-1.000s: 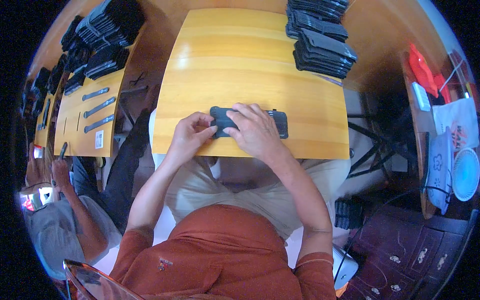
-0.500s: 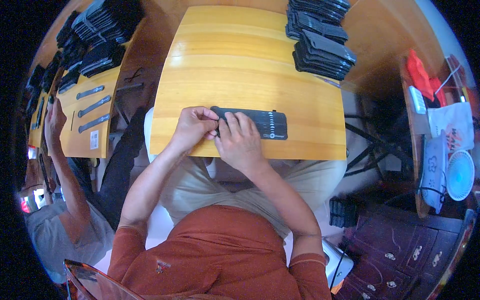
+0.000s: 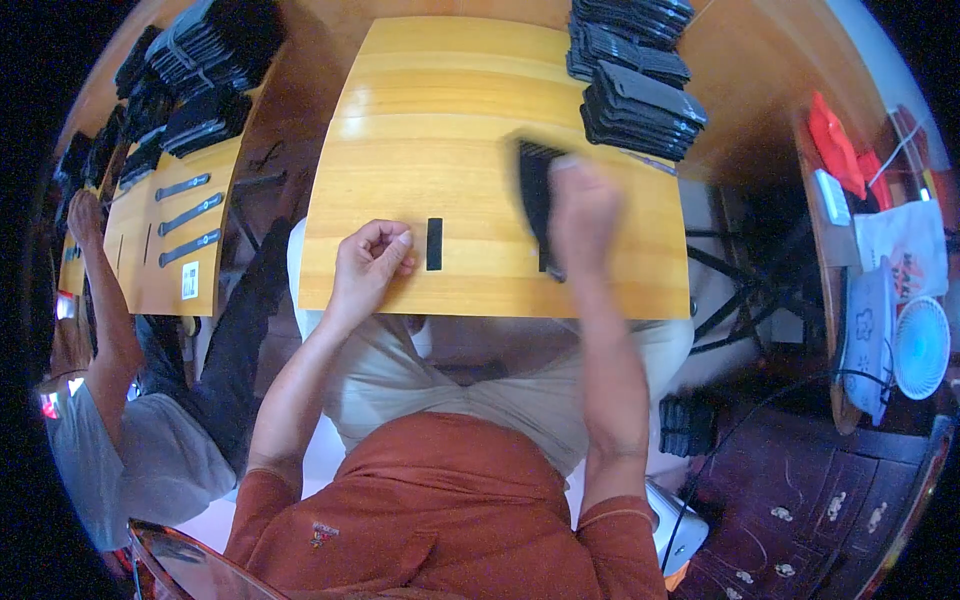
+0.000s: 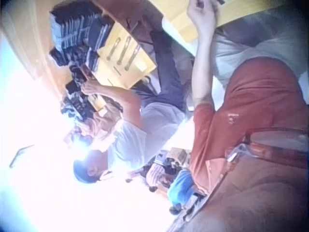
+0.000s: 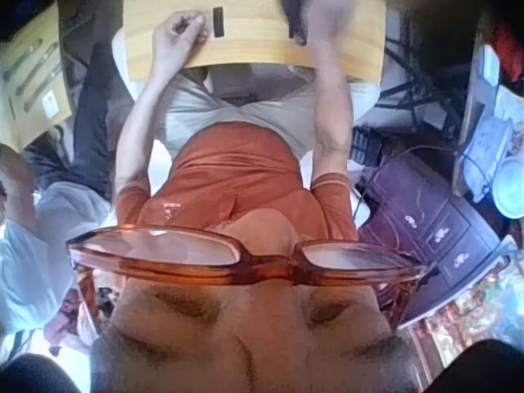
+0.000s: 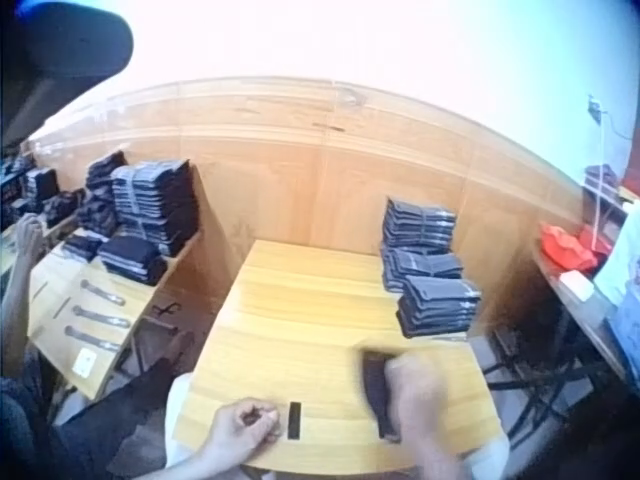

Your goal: The recorder aligns, stacks, and marks black textile straps at a workshop desk.

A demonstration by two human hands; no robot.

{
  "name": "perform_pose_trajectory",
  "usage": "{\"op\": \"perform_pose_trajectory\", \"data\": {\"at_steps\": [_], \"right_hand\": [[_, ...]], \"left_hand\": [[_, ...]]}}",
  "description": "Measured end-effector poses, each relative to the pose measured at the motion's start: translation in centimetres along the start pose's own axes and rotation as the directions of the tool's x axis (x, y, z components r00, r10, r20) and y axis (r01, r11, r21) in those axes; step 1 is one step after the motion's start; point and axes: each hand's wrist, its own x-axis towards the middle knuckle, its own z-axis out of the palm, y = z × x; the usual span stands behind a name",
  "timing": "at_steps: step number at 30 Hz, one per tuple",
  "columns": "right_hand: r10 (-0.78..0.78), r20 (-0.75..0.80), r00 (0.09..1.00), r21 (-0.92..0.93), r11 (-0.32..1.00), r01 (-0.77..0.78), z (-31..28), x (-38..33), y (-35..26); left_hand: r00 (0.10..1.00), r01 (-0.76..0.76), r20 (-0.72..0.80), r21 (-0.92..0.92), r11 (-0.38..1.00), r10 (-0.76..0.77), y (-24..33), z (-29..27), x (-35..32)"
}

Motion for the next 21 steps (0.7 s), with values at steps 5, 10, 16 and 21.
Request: {"op": "perform_pose_trajectory", "data": {"at_steps": [5, 10, 16, 21], "right_hand": [[0.117, -0.431, 0.895, 0.380, 0.923, 0.063, -11.2, 3.1, -1.7], [-0.479, -0.162, 0.863, -0.489, 0.798, 0.351, -10.1, -5.0, -5.0], [-0.714, 0.255, 0.652, -0.342, 0.564, 0.751, -4.8, -11.7, -4.7], [-0.591, 0.198, 0.782, -0.148, 0.771, 0.619, -8.6, -9.6, -2.5]], "left_hand": [[0.997, -0.078, 0.024, 0.202, 0.976, 0.075, -0.4, 0.6, -0.8], [0.974, -0.130, 0.172, -0.105, 0.986, 0.147, 3.2, 5.5, -3.7], [0.885, 0.402, 0.423, -0.477, 0.782, -0.197, 6.8, 9.1, -4.4], [0.884, 0.403, 0.421, -0.464, 0.789, -0.204, 6.8, 9.1, -4.3]]}}
